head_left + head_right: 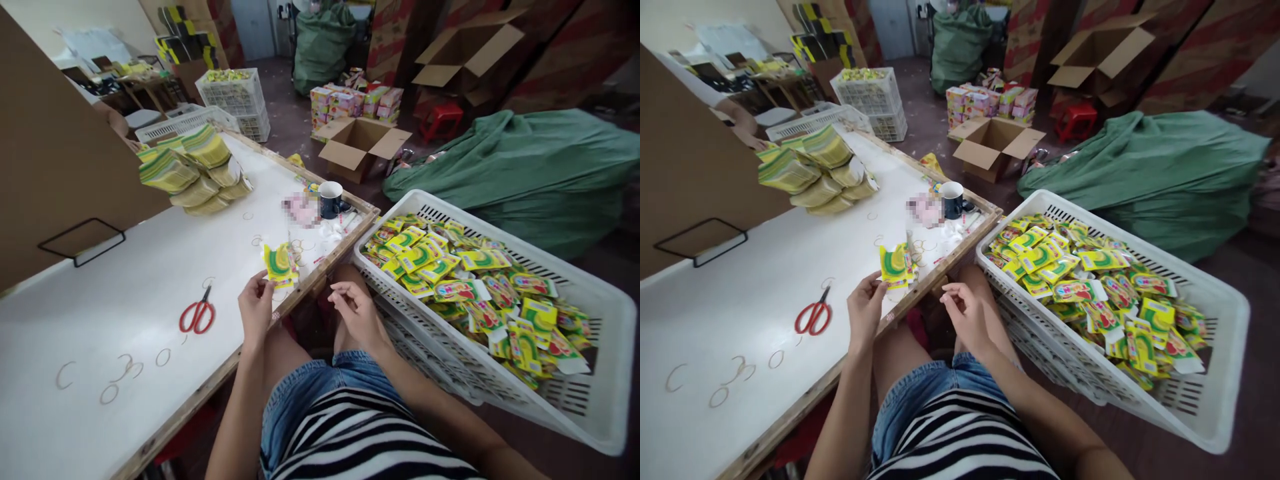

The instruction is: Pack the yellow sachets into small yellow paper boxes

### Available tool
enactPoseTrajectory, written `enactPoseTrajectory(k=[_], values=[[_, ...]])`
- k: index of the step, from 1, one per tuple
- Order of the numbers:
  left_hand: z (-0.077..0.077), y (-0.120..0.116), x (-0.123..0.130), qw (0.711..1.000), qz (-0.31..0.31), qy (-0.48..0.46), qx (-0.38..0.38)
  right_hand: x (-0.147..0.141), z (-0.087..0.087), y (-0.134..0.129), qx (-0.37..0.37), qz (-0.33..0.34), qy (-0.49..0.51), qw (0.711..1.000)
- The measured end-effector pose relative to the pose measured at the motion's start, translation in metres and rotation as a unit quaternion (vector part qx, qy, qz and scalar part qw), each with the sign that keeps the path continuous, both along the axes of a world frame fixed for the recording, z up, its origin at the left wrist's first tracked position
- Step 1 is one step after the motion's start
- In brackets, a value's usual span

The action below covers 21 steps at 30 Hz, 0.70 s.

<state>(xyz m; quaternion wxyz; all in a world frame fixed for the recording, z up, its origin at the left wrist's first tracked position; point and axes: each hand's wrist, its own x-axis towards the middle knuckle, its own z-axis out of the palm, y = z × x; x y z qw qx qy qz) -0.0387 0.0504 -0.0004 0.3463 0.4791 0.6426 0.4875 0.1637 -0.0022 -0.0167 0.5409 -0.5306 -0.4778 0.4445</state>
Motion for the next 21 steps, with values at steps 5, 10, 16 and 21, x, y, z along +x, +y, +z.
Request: enactPoseTrajectory(k=[5, 10, 16, 21], values=[[0.012, -0.052, 0.038, 0.988, -0.121, 0.007, 0.095, -0.004, 0.023, -0.004, 0.172, 0.006, -0.192, 0.966], [0.012, -0.074, 0.051, 0.974, -0.192, 0.019, 0.117, -0.004, 0.023, -0.001, 0.144, 0.001, -0.167, 0.975], [0.007, -0.066, 0.046, 0.929, -0.299, -0.212, -0.053, -0.009, 0.022, -0.007, 0.089, 0.045, -0.014, 0.995], [0.004, -0.064, 0.051, 0.85, -0.342, -0.365, -0.164, -0.011, 0.024, -0.014, 0.08, 0.054, 0.002, 0.995]])
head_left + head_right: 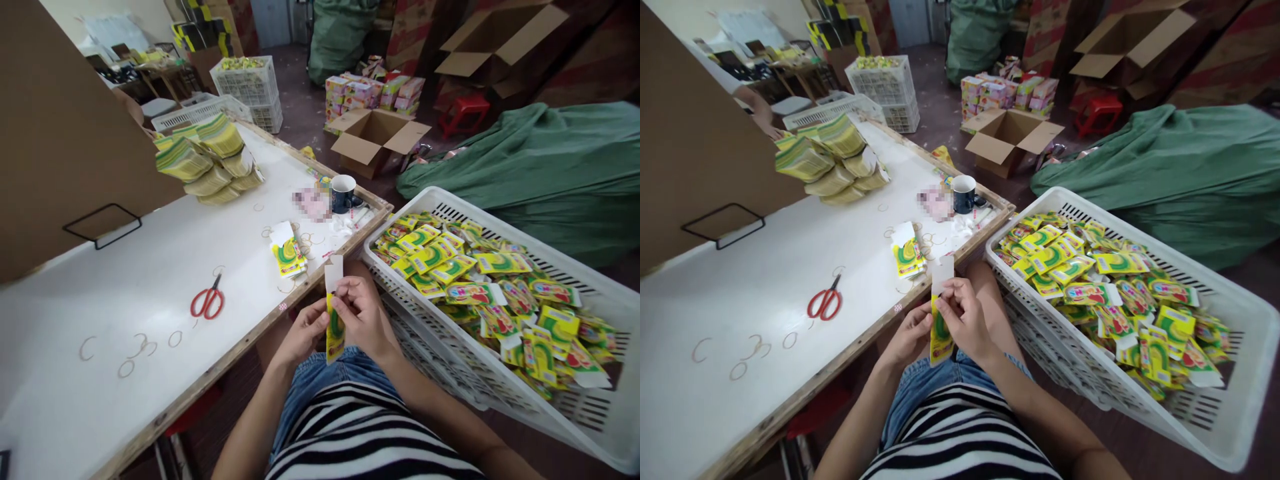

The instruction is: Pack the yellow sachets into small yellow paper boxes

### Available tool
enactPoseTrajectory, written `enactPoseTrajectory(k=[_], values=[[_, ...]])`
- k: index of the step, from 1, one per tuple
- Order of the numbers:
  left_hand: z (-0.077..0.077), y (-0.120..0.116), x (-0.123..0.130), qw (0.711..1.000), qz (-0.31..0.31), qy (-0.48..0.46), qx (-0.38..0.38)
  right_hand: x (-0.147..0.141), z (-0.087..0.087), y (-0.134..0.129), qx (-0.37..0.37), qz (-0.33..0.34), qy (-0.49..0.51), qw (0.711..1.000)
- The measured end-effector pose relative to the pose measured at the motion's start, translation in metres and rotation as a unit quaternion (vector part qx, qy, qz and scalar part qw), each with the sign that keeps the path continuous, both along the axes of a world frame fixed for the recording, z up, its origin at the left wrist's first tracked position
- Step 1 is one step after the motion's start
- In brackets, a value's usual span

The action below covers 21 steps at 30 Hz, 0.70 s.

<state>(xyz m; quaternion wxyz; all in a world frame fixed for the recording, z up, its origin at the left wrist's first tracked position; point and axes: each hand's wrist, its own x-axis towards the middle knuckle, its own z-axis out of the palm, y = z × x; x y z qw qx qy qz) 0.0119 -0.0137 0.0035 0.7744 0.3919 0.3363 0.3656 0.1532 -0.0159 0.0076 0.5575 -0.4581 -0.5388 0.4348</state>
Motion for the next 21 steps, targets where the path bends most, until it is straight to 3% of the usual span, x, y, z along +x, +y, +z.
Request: enactPoseTrajectory(k=[4, 7, 10, 16, 21], values=[[-0.008, 0.001, 0.003, 0.995, 0.094, 0.019, -0.004, 0.007, -0.003, 0.001, -0.006, -0.065, -0.038, 0.997], [-0.014, 0.003, 0.004, 0.981, 0.181, 0.057, 0.032, 0.01, -0.011, 0.003, -0.056, -0.015, -0.063, 0.996], [-0.015, 0.003, 0.006, 0.969, 0.213, 0.101, 0.079, 0.012, -0.019, 0.004, -0.091, 0.018, -0.072, 0.993], [-0.01, -0.002, 0.004, 0.963, 0.206, 0.121, 0.122, 0.015, -0.02, 0.008, -0.084, -0.012, -0.032, 0.996], [-0.001, -0.001, -0.009, 0.975, 0.126, 0.112, 0.146, 0.027, -0.019, 0.013, -0.053, 0.093, -0.011, 0.994]])
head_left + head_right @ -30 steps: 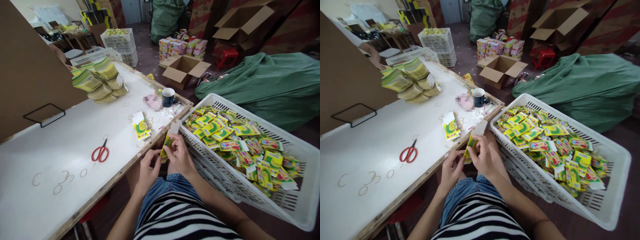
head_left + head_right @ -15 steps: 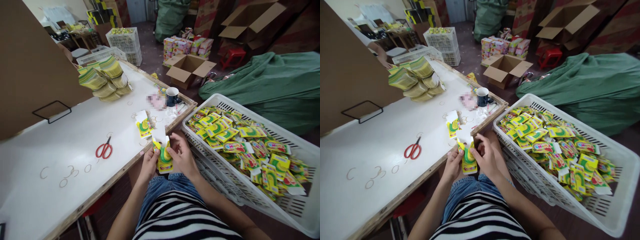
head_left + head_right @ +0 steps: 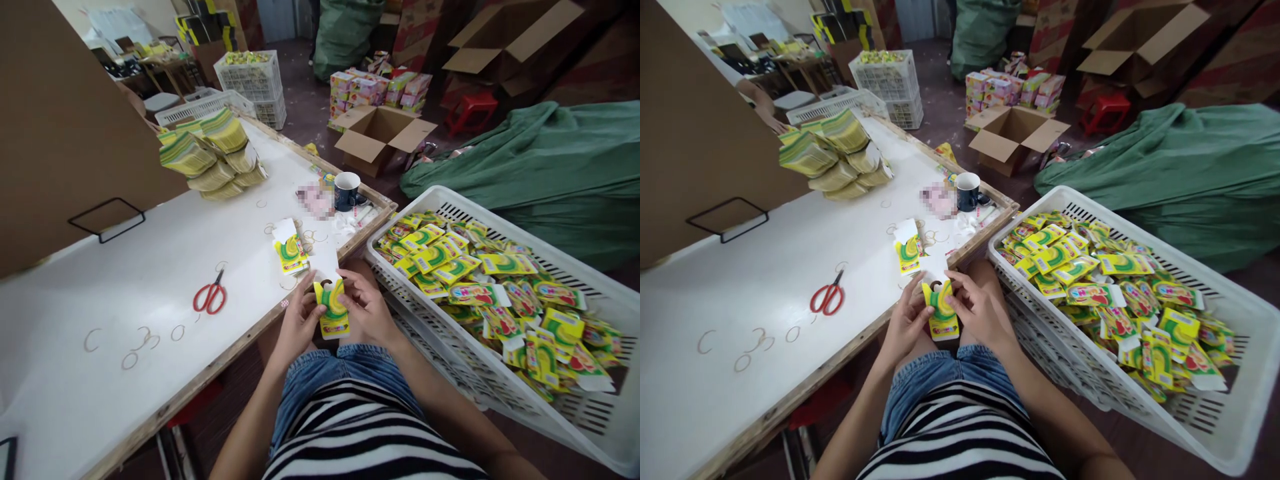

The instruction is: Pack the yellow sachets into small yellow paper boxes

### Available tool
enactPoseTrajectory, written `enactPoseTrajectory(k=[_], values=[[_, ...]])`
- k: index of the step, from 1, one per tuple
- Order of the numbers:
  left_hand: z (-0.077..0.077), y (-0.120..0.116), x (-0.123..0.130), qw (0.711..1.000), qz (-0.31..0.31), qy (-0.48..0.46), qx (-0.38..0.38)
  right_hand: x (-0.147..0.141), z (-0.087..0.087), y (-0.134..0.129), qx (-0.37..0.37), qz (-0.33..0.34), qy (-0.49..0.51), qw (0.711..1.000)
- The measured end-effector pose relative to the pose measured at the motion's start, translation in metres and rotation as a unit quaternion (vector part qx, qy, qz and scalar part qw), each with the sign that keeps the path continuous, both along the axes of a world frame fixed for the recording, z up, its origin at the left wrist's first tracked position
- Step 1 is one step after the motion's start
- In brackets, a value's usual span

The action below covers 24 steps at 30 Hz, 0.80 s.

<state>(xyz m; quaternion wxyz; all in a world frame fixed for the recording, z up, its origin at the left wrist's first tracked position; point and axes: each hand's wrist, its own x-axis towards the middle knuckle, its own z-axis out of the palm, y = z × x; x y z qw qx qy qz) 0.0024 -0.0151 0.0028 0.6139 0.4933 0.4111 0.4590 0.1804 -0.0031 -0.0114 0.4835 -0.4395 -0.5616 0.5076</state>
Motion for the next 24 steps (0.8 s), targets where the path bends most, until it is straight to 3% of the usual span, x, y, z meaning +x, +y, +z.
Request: enactPoseTrajectory(k=[3, 6, 10, 14, 18, 24], values=[[0.004, 0.0, -0.005, 0.998, -0.048, -0.033, -0.032, 0.008, 0.004, 0.002, -0.02, 0.05, 0.007, 0.999], [0.004, 0.0, -0.005, 0.993, -0.074, -0.064, -0.063, 0.012, 0.01, 0.005, -0.01, 0.054, -0.007, 0.998], [0.001, -0.001, -0.003, 0.995, -0.055, -0.058, -0.066, 0.009, 0.009, 0.009, 0.043, 0.012, -0.019, 0.999], [0.001, 0.0, -0.004, 0.995, -0.073, -0.04, -0.05, 0.007, 0.004, 0.01, 0.034, -0.005, 0.015, 0.999], [0.0, 0.001, -0.005, 0.999, -0.039, 0.015, -0.02, 0.013, 0.008, 0.011, 0.083, 0.002, -0.042, 0.996], [-0.007, -0.001, -0.002, 0.997, 0.001, 0.075, 0.011, 0.012, 0.007, 0.01, -0.022, 0.07, -0.113, 0.991]])
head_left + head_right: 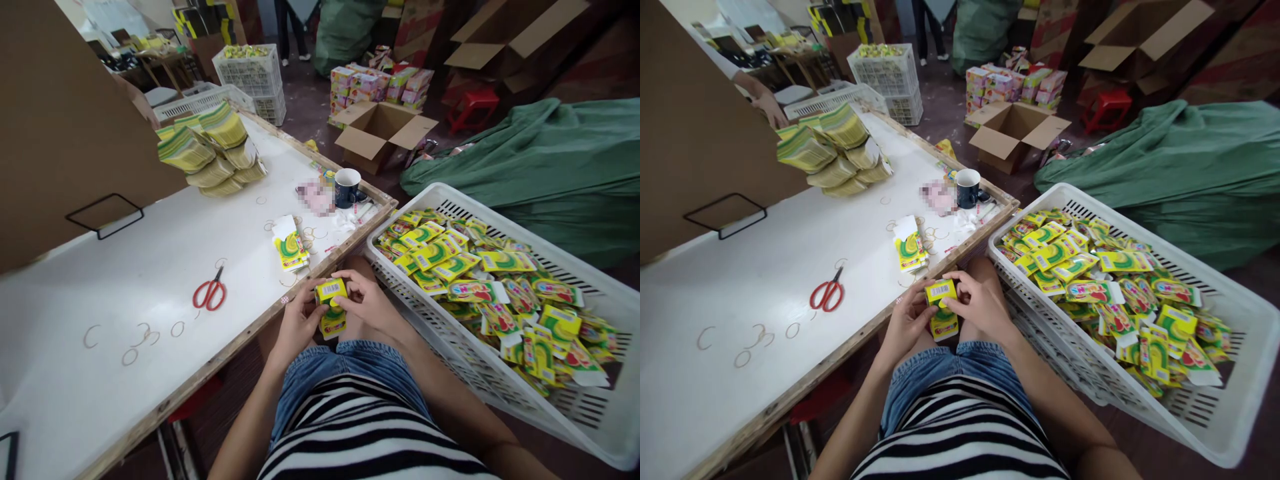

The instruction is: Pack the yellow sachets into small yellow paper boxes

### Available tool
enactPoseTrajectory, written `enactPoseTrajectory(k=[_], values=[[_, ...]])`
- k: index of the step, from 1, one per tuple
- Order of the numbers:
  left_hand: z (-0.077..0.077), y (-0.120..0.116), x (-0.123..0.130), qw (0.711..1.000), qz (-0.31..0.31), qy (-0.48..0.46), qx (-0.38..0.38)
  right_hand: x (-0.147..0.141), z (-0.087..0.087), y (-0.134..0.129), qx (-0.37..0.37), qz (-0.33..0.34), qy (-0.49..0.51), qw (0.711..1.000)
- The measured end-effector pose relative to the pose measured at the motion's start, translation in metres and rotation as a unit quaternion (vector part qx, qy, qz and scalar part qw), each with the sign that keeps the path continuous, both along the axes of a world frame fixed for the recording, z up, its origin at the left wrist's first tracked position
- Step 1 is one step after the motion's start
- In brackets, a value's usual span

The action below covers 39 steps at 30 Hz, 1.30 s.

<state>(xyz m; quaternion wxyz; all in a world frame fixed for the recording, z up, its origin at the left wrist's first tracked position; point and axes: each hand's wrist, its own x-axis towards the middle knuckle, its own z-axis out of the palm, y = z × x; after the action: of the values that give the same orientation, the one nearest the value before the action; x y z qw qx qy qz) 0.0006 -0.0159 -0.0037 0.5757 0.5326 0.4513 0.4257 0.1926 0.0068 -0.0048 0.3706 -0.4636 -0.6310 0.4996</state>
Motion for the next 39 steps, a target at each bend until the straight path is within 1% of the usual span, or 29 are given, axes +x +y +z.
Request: enactPoseTrajectory(k=[2, 4, 7, 11, 15, 17, 19, 21, 24, 26, 27, 28, 29, 30, 31, 32, 33, 34, 35, 36, 38, 39], values=[[-0.001, -0.001, 0.001, 1.0, -0.014, -0.005, -0.001, -0.002, -0.004, 0.0, 0.004, -0.006, -0.038, 0.999], [-0.002, -0.002, 0.001, 1.0, -0.022, -0.01, -0.009, -0.003, -0.008, 0.0, 0.018, -0.025, -0.075, 0.997], [-0.001, -0.003, 0.001, 1.0, -0.017, -0.011, -0.011, -0.005, -0.011, 0.001, 0.037, -0.031, -0.111, 0.993], [-0.001, -0.004, 0.003, 1.0, -0.015, -0.011, -0.006, -0.009, -0.009, 0.001, 0.041, -0.022, -0.135, 0.99], [0.002, -0.002, 0.003, 1.0, -0.003, -0.012, -0.007, -0.013, -0.006, 0.002, 0.048, -0.057, -0.152, 0.986], [0.006, 0.001, 0.0, 0.999, 0.013, -0.03, -0.009, -0.012, -0.005, 0.004, 0.075, -0.054, -0.128, 0.987], [0.012, 0.004, -0.003, 0.998, 0.019, -0.05, -0.016, -0.009, -0.006, 0.004, 0.096, -0.042, -0.078, 0.991], [0.015, 0.005, -0.003, 0.998, 0.016, -0.064, -0.022, -0.006, -0.008, 0.004, 0.076, -0.033, -0.01, 0.997], [0.014, 0.004, 0.004, 0.997, 0.002, -0.075, -0.022, -0.006, -0.012, -0.001, 0.01, -0.03, 0.084, 0.996], [0.011, 0.004, 0.01, 0.997, -0.011, -0.078, -0.016, -0.008, -0.012, -0.004, -0.004, -0.05, 0.122, 0.991], [0.009, 0.006, 0.012, 0.997, -0.014, -0.075, -0.01, -0.007, -0.011, -0.005, -0.005, -0.076, 0.136, 0.988], [0.007, 0.009, 0.012, 0.998, -0.007, -0.065, 0.002, -0.006, -0.009, -0.005, -0.004, -0.119, 0.156, 0.981], [0.004, 0.014, 0.01, 0.999, 0.012, -0.042, 0.022, -0.003, -0.008, -0.003, 0.001, -0.181, 0.184, 0.966], [0.002, 0.021, 0.006, 0.998, 0.049, -0.005, 0.049, 0.0, -0.006, -0.002, 0.01, -0.253, 0.222, 0.942], [-0.001, 0.029, 0.001, 0.991, 0.1, 0.046, 0.077, 0.005, -0.005, 0.001, 0.017, -0.322, 0.264, 0.909], [-0.004, 0.038, -0.005, 0.975, 0.162, 0.108, 0.105, 0.009, -0.005, 0.003, 0.017, -0.375, 0.304, 0.876], [-0.008, 0.048, -0.012, 0.952, 0.225, 0.175, 0.117, 0.013, -0.006, 0.005, 0.004, -0.402, 0.334, 0.852], [-0.012, 0.058, -0.019, 0.93, 0.269, 0.229, 0.105, 0.015, -0.009, 0.007, -0.023, -0.403, 0.35, 0.845], [-0.016, 0.068, -0.026, 0.915, 0.296, 0.264, 0.08, 0.016, -0.012, 0.007, -0.059, -0.385, 0.35, 0.852], [-0.02, 0.076, -0.032, 0.907, 0.308, 0.281, 0.054, 0.014, -0.016, 0.007, -0.098, -0.357, 0.341, 0.864], [-0.026, 0.088, -0.04, 0.908, 0.311, 0.281, 0.016, 0.004, -0.024, 0.003, -0.151, -0.304, 0.316, 0.886], [-0.026, 0.091, -0.043, 0.912, 0.307, 0.271, 0.01, -0.002, -0.026, 0.0, -0.159, -0.285, 0.308, 0.894]])
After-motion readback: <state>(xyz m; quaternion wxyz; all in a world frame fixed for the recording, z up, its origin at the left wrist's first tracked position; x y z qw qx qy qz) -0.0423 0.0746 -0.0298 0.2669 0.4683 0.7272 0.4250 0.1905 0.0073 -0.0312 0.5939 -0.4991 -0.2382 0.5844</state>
